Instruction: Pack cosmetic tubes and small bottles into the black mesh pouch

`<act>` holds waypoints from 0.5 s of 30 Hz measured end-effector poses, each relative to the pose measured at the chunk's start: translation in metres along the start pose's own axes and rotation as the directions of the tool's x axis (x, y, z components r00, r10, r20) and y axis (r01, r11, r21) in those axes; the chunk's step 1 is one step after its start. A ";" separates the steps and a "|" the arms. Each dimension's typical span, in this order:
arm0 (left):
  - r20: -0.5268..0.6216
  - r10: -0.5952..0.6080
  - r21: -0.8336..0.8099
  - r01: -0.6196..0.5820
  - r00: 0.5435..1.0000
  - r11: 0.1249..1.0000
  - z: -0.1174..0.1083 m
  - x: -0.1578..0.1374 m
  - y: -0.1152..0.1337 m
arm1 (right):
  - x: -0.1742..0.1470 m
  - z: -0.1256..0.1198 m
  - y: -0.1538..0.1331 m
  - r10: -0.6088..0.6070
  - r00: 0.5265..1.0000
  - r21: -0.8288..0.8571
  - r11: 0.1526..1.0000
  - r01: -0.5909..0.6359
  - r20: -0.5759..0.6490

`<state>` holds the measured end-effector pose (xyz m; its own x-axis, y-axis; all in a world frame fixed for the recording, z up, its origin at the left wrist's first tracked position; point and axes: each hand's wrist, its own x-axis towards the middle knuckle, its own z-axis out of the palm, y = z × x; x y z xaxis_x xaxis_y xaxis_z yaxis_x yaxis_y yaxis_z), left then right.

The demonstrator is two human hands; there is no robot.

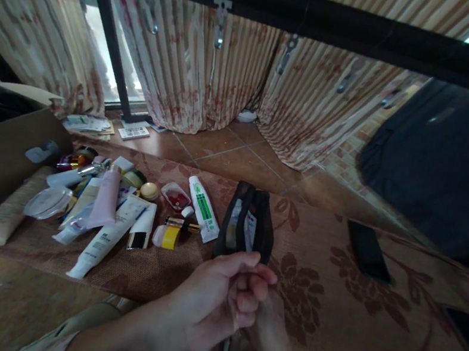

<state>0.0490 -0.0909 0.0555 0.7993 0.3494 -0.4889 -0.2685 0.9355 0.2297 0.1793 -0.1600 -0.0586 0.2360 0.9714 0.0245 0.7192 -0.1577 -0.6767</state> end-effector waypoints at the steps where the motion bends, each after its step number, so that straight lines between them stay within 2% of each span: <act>1: 0.019 0.011 0.004 -0.011 1.000 1.000 -0.001 0.001 0.003 | 0.001 -0.001 -0.002 -0.013 1.000 -0.032 0.999 0.014 0.020; 4: 0.116 0.063 0.106 -0.076 0.991 0.992 -0.007 -0.001 0.016 | 0.001 -0.004 -0.006 -0.025 0.997 -0.127 0.991 0.035 0.078; 6: 0.141 0.160 0.169 -0.183 0.977 0.968 -0.013 -0.003 0.027 | 0.001 -0.008 -0.007 -0.012 0.993 -0.175 0.984 0.033 0.120; 8: 0.113 0.300 0.186 -0.316 0.947 0.930 -0.020 -0.003 0.039 | 0.000 -0.013 -0.008 0.035 0.987 -0.205 0.979 -0.002 0.156; 9: 0.072 0.386 0.184 -0.392 0.920 0.901 -0.024 -0.002 0.045 | 0.001 -0.017 -0.009 0.072 0.984 -0.208 0.978 -0.037 0.164; 10: 0.011 0.492 0.183 -0.486 0.870 0.855 -0.029 -0.001 0.051 | 0.002 -0.020 -0.010 0.118 0.980 -0.204 0.975 -0.085 0.159; 12: -0.082 0.659 0.240 -0.627 0.747 0.741 -0.040 0.005 0.059 | 0.005 -0.026 -0.011 0.169 0.975 -0.156 0.977 -0.146 0.147; 13: -0.110 0.698 0.285 -0.650 0.708 0.704 -0.046 0.009 0.061 | 0.007 -0.029 -0.011 0.172 0.977 -0.130 0.979 -0.156 0.124; 15: -0.165 0.743 0.463 -0.614 0.649 0.639 -0.057 0.016 0.061 | 0.010 -0.030 -0.011 0.125 0.989 -0.068 0.991 -0.119 0.084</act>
<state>0.0144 -0.0249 0.0135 0.2301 0.9304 -0.2853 -0.4141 0.3589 0.8365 0.1935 -0.1538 -0.0285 0.2677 0.9557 -0.1222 0.7290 -0.2839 -0.6229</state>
